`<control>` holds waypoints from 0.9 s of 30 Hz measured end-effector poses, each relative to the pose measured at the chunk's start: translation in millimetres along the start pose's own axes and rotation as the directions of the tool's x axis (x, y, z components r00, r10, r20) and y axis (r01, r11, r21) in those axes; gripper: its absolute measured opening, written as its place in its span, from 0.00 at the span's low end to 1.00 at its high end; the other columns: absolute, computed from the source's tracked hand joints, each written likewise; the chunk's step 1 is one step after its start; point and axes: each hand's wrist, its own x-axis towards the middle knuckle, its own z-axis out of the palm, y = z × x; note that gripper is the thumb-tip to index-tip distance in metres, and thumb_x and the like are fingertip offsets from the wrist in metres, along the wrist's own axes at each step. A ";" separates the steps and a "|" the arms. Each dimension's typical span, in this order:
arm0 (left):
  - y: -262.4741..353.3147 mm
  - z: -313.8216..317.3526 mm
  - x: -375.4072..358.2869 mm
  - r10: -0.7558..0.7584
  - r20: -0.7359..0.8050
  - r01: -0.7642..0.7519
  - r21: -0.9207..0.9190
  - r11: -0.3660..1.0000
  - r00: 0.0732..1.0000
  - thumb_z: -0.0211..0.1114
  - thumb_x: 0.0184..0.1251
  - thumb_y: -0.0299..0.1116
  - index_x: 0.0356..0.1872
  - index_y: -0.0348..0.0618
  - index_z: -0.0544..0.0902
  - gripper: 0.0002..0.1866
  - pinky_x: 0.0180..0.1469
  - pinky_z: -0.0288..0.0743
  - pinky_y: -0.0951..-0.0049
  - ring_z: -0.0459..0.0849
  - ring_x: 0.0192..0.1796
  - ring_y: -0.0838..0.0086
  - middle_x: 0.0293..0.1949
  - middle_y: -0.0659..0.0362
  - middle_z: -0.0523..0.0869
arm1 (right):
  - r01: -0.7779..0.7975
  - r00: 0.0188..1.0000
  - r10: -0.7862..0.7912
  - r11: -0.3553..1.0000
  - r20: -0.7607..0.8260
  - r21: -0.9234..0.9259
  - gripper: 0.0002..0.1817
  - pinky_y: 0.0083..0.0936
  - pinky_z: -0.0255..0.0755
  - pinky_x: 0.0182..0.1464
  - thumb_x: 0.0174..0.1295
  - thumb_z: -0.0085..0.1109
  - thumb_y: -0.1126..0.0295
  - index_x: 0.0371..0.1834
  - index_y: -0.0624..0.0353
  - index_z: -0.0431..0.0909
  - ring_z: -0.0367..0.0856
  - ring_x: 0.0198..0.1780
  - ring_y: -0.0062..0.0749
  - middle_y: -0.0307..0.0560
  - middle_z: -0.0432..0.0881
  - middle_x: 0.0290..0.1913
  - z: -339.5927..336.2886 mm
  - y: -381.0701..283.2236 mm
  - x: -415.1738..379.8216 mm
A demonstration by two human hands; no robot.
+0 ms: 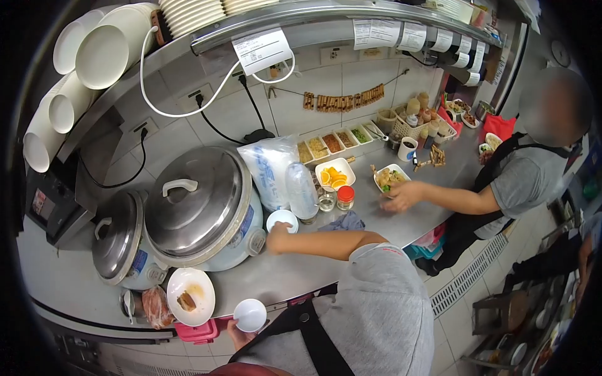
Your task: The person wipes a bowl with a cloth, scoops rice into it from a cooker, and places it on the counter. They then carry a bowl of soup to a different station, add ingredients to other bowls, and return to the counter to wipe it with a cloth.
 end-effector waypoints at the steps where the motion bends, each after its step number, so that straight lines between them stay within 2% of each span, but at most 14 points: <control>1: -0.2 -1.4 3.6 -0.002 0.001 0.002 0.005 1.000 1.000 0.55 0.44 0.45 0.54 0.38 0.68 0.33 0.49 0.74 0.50 0.77 0.49 0.53 0.49 0.47 0.75 | -0.003 1.000 0.003 1.000 -0.001 0.005 0.19 0.51 0.65 0.47 0.54 0.52 0.56 0.41 0.59 0.79 0.78 0.40 0.40 0.55 0.80 0.35 38.4 -2.0 10.0; 4: -11.7 -9.8 28.3 -0.010 -0.086 0.019 0.106 0.994 0.996 0.54 0.50 0.43 0.52 0.36 0.69 0.28 0.45 0.76 0.50 0.78 0.47 0.52 0.47 0.46 0.75 | -0.130 0.944 0.146 0.989 -0.297 0.071 0.13 0.57 0.58 0.49 0.52 0.51 0.65 0.38 0.54 0.80 0.77 0.38 0.38 0.51 0.80 0.35 95.8 2.5 23.2; 6: -13.8 -15.8 55.3 0.257 -0.358 -0.073 0.454 0.888 0.898 0.51 0.58 0.41 0.49 0.34 0.71 0.22 0.36 0.79 0.55 0.80 0.42 0.52 0.40 0.47 0.78 | -0.021 0.899 0.106 0.980 -0.425 0.200 0.10 0.55 0.57 0.51 0.50 0.48 0.69 0.33 0.53 0.80 0.78 0.38 0.37 0.48 0.80 0.33 99.8 11.3 23.1; 9: 4.9 -24.8 91.2 0.686 -0.001 -0.034 0.999 0.037 0.728 0.48 0.64 0.40 0.41 0.28 0.74 0.20 0.31 0.72 0.58 0.80 0.32 0.52 0.28 0.42 0.80 | -0.019 0.873 0.108 0.982 -0.475 0.187 0.09 0.53 0.58 0.49 0.49 0.48 0.69 0.29 0.52 0.79 0.79 0.37 0.35 0.44 0.81 0.30 96.3 18.6 23.9; 12: 13.7 -49.7 127.1 0.795 0.077 0.033 0.992 -0.120 0.601 0.53 0.62 0.37 0.41 0.24 0.73 0.20 0.41 0.71 0.57 0.79 0.35 0.49 0.35 0.37 0.78 | -0.030 0.807 0.190 0.959 -0.560 0.281 0.08 0.51 0.58 0.48 0.51 0.47 0.68 0.28 0.50 0.79 0.79 0.34 0.33 0.41 0.81 0.28 90.9 18.1 17.9; 13: 28.0 -2.0 107.9 0.668 -0.189 0.064 0.976 0.207 0.720 0.54 0.62 0.39 0.43 0.25 0.73 0.21 0.38 0.74 0.58 0.80 0.37 0.52 0.37 0.39 0.78 | -0.007 0.769 0.172 0.965 -0.615 0.262 0.07 0.49 0.59 0.48 0.51 0.47 0.68 0.27 0.50 0.78 0.79 0.33 0.32 0.41 0.80 0.28 87.9 18.4 13.3; 15: 20.8 -70.9 155.4 0.861 0.063 -0.044 0.998 -0.048 0.505 0.61 0.57 0.42 0.45 0.28 0.70 0.25 0.30 0.78 0.61 0.80 0.39 0.55 0.42 0.40 0.75 | 0.086 0.678 0.131 0.963 -0.724 0.255 0.05 0.44 0.60 0.47 0.50 0.51 0.68 0.27 0.51 0.77 0.77 0.33 0.31 0.39 0.79 0.27 78.6 13.3 -9.4; 16: 24.0 -11.7 122.5 0.696 -0.352 -0.126 0.835 0.536 0.626 0.63 0.55 0.44 0.48 0.30 0.66 0.28 0.41 0.73 0.57 0.77 0.40 0.52 0.48 0.40 0.72 | 0.152 0.625 0.113 0.953 -0.773 0.262 0.05 0.41 0.60 0.47 0.49 0.53 0.68 0.28 0.51 0.77 0.75 0.34 0.29 0.37 0.78 0.26 73.7 7.9 -27.4; 18: 8.5 -31.3 121.9 0.934 -0.047 0.180 0.984 -0.018 0.354 0.65 0.54 0.46 0.50 0.32 0.64 0.32 0.44 0.70 0.61 0.76 0.39 0.54 0.50 0.43 0.69 | 0.284 0.603 0.037 0.923 -0.797 0.258 0.06 0.39 0.61 0.46 0.48 0.55 0.68 0.29 0.51 0.78 0.74 0.34 0.28 0.36 0.77 0.27 76.0 -5.4 -55.3; 20: -12.1 -5.3 103.0 0.932 0.058 -0.047 0.998 -0.044 0.357 0.61 0.56 0.53 0.47 0.35 0.66 0.30 0.35 0.71 0.64 0.73 0.33 0.62 0.40 0.51 0.71 | 0.398 0.553 -0.015 0.883 -0.833 0.248 0.07 0.37 0.61 0.46 0.47 0.57 0.69 0.31 0.51 0.78 0.72 0.34 0.27 0.34 0.76 0.28 76.1 -10.7 -71.1; 22: -20.6 37.7 88.4 0.368 -0.086 -0.130 0.842 0.523 0.926 0.52 0.58 0.60 0.54 0.40 0.64 0.34 0.38 0.73 0.63 0.75 0.41 0.59 0.46 0.49 0.70 | 0.476 0.541 -0.136 0.863 -0.830 0.169 0.11 0.33 0.61 0.45 0.47 0.59 0.71 0.37 0.50 0.78 0.72 0.37 0.24 0.30 0.76 0.32 80.9 -20.1 -87.8; 24: -24.6 112.2 68.1 -0.072 0.023 0.059 0.356 0.932 0.997 0.38 0.55 0.71 0.63 0.45 0.55 0.45 0.52 0.70 0.55 0.68 0.57 0.52 0.57 0.46 0.65 | 0.538 0.555 -0.151 0.815 -0.818 0.214 0.12 0.34 0.61 0.45 0.47 0.59 0.69 0.37 0.51 0.78 0.72 0.38 0.27 0.34 0.76 0.34 87.6 -33.8 -92.9; 25: -36.3 100.7 89.6 -0.230 0.210 0.207 0.124 0.970 0.950 0.37 0.53 0.73 0.62 0.47 0.58 0.45 0.56 0.65 0.49 0.68 0.58 0.50 0.60 0.46 0.64 | 0.578 0.562 -0.153 0.775 -0.813 0.254 0.13 0.35 0.61 0.46 0.47 0.60 0.68 0.38 0.52 0.77 0.72 0.39 0.30 0.37 0.76 0.36 89.5 -38.6 -94.0; 27: -48.1 93.4 119.4 -0.255 0.258 0.255 0.035 0.966 0.932 0.36 0.53 0.73 0.62 0.48 0.60 0.44 0.57 0.63 0.48 0.67 0.58 0.50 0.60 0.48 0.65 | 0.649 0.531 -0.146 0.704 -0.835 0.290 0.16 0.37 0.61 0.47 0.46 0.61 0.66 0.40 0.53 0.76 0.72 0.41 0.35 0.41 0.75 0.38 88.2 -34.3 -92.6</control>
